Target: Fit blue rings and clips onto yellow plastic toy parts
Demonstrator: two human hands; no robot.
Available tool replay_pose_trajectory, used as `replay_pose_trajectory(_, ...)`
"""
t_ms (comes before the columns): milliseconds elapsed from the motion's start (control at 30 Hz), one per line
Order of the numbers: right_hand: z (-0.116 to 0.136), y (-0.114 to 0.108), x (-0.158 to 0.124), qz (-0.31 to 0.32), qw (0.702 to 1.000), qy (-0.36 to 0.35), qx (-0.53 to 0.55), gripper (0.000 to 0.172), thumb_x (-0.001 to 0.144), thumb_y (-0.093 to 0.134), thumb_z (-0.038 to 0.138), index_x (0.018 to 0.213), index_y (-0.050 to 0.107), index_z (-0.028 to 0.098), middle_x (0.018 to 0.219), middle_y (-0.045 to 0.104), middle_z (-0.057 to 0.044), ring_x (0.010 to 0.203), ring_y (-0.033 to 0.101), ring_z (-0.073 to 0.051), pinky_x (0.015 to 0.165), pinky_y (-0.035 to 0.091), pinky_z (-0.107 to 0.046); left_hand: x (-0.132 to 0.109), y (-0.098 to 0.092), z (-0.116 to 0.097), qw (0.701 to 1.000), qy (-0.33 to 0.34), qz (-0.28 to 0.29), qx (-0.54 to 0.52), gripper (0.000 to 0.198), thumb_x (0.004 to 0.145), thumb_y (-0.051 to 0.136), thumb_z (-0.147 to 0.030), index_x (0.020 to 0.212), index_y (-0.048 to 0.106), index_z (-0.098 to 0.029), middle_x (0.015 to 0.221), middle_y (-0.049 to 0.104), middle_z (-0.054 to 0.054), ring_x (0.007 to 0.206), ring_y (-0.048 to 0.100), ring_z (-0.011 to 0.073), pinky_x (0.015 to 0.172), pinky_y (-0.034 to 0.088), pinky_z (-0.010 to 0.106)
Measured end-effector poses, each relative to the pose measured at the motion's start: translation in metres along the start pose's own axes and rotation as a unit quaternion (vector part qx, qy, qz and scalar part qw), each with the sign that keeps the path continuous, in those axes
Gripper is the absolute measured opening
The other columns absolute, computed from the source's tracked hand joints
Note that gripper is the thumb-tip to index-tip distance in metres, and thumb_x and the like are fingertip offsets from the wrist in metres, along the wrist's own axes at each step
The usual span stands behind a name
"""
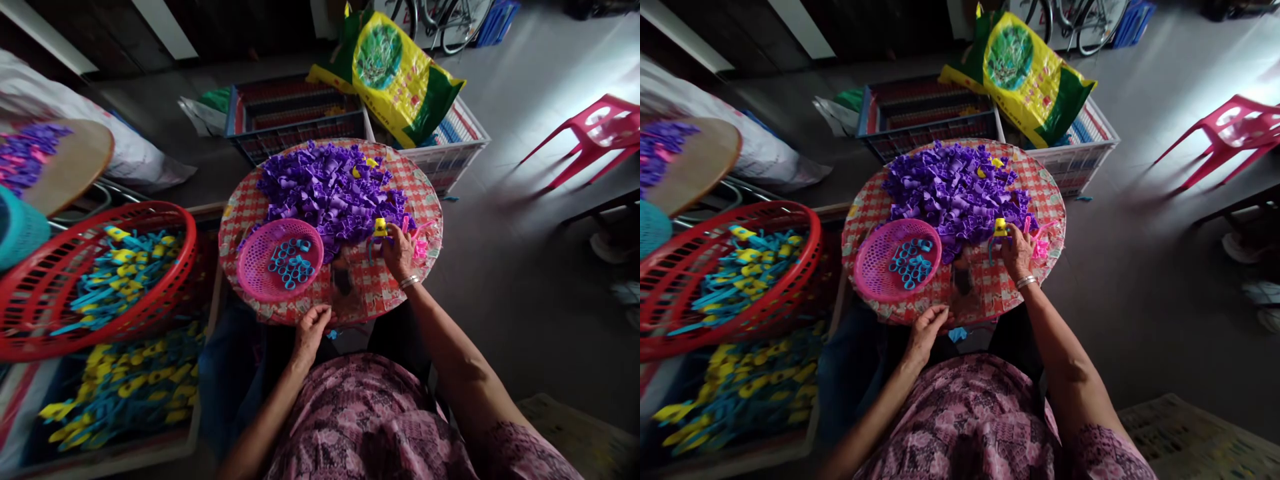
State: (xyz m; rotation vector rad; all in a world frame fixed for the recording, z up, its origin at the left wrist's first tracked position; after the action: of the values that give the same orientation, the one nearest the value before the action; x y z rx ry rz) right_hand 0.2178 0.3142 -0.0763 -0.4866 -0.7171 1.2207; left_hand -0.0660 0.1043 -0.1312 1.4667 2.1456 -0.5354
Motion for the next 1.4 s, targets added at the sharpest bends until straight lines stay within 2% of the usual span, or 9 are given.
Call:
replay_pose_trajectory(133,0.021,-0.015,-0.023,-0.015,0.996,-0.035,0.083,0.03,0.101,0.057,0.027,0.127,0.072,0.024,0.119,0.08,-0.01,0.114,0.065,-0.03,0.107,0.046,-0.048,-0.005,0.007,-0.014,1.0,0.002,0.023,0.003,0.063,0.058,0.098,-0.059,0.101,0.077,-0.019,0.091,0.082,0.007,0.082,0.078,0.0227,0.067,0.056,0.028)
replay_pose_trajectory(400,0.091,-0.015,-0.123,0.059,0.958,-0.097,0.262,0.014,0.102,0.057,0.028,0.111,0.067,0.025,0.1,0.073,-0.007,0.09,0.066,-0.023,0.085,0.056,-0.039,-0.019,0.055,-0.086,0.983,0.147,0.099,-0.052,0.072,0.068,0.094,-0.061,0.125,0.074,-0.021,0.128,0.078,0.01,0.106,0.076,0.0227,0.084,0.061,0.029)
replay_pose_trajectory(633,0.106,-0.006,-0.168,0.114,0.951,-0.117,0.264,0.009,0.102,0.057,0.031,0.105,0.064,0.026,0.104,0.073,-0.008,0.094,0.069,-0.024,0.086,0.058,-0.041,-0.038,0.051,-0.088,0.975,0.21,0.061,-0.029,0.044,0.077,0.09,-0.048,0.11,0.077,-0.022,0.117,0.083,0.009,0.111,0.078,0.0249,0.102,0.06,0.037)
replay_pose_trajectory(733,0.11,-0.013,-0.172,0.129,0.942,-0.138,0.276,0.01,0.103,0.056,0.031,0.107,0.064,0.026,0.108,0.074,-0.01,0.099,0.071,-0.025,0.089,0.059,-0.042,-0.046,0.042,-0.092,0.974,0.22,0.058,-0.006,0.043,0.073,0.092,-0.046,0.105,0.078,-0.022,0.116,0.083,0.009,0.11,0.078,0.0252,0.1,0.061,0.036)
replay_pose_trajectory(867,0.107,-0.012,-0.173,0.179,0.934,-0.111,0.288,0.015,0.104,0.06,0.038,0.108,0.066,0.025,0.103,0.075,-0.008,0.095,0.071,-0.023,0.086,0.058,-0.04,-0.043,0.022,-0.091,0.98,0.2,0.023,0.002,0.04,0.071,0.092,-0.05,0.091,0.073,-0.021,0.089,0.077,0.001,0.081,0.072,0.0173,0.074,0.059,0.026)
replay_pose_trajectory(1000,0.099,-0.012,-0.15,0.154,0.947,-0.077,0.27,0.017,0.105,0.059,0.039,0.106,0.068,0.024,0.094,0.075,-0.006,0.081,0.068,-0.021,0.076,0.055,-0.035,-0.039,0.008,-0.068,0.992,0.123,0.041,-0.002,0.046,0.072,0.089,-0.059,0.088,0.068,-0.022,0.069,0.063,-0.005,0.052,0.051,0.0093,0.046,0.04,0.02)
replay_pose_trajectory(1100,0.123,-0.006,-0.12,0.16,0.951,-0.132,0.228,0.018,0.107,0.057,0.037,0.107,0.071,0.024,0.095,0.076,-0.007,0.083,0.068,-0.021,0.078,0.055,-0.035,-0.044,0.001,-0.046,0.996,0.067,0.061,-0.013,0.051,0.07,0.091,-0.061,0.096,0.072,-0.022,0.071,0.064,-0.004,0.057,0.055,0.0107,0.047,0.039,0.019)
replay_pose_trajectory(1267,0.201,0.049,-0.081,0.266,0.918,-0.294,-0.008,0.031,0.111,0.047,0.027,0.11,0.077,0.023,0.109,0.078,-0.01,0.105,0.067,-0.026,0.096,0.051,-0.041,-0.055,0.004,-0.022,0.986,-0.024,0.128,-0.105,0.069,0.068,0.09,-0.072,0.113,0.073,-0.022,0.087,0.073,0.002,0.067,0.065,0.0137,0.055,0.048,0.022)
replay_pose_trajectory(1400,0.228,0.111,-0.069,0.318,0.878,-0.332,-0.133,0.021,0.103,0.057,0.016,0.106,0.079,0.017,0.108,0.078,-0.012,0.11,0.067,-0.029,0.108,0.047,-0.047,-0.056,0.002,-0.021,0.981,-0.017,0.146,-0.126,0.068,0.066,0.096,-0.067,0.106,0.069,-0.019,0.089,0.072,0.001,0.07,0.069,0.015,0.06,0.054,0.025)
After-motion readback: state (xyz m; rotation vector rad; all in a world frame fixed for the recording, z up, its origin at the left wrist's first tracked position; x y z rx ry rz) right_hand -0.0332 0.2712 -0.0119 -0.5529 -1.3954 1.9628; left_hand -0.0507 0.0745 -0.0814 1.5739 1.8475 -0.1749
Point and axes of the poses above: each hand's wrist, its own x-axis towards the middle knuckle, its own y-axis out of the palm, z = x × y, the point moved 9 cm from there along x, towards the middle knuckle
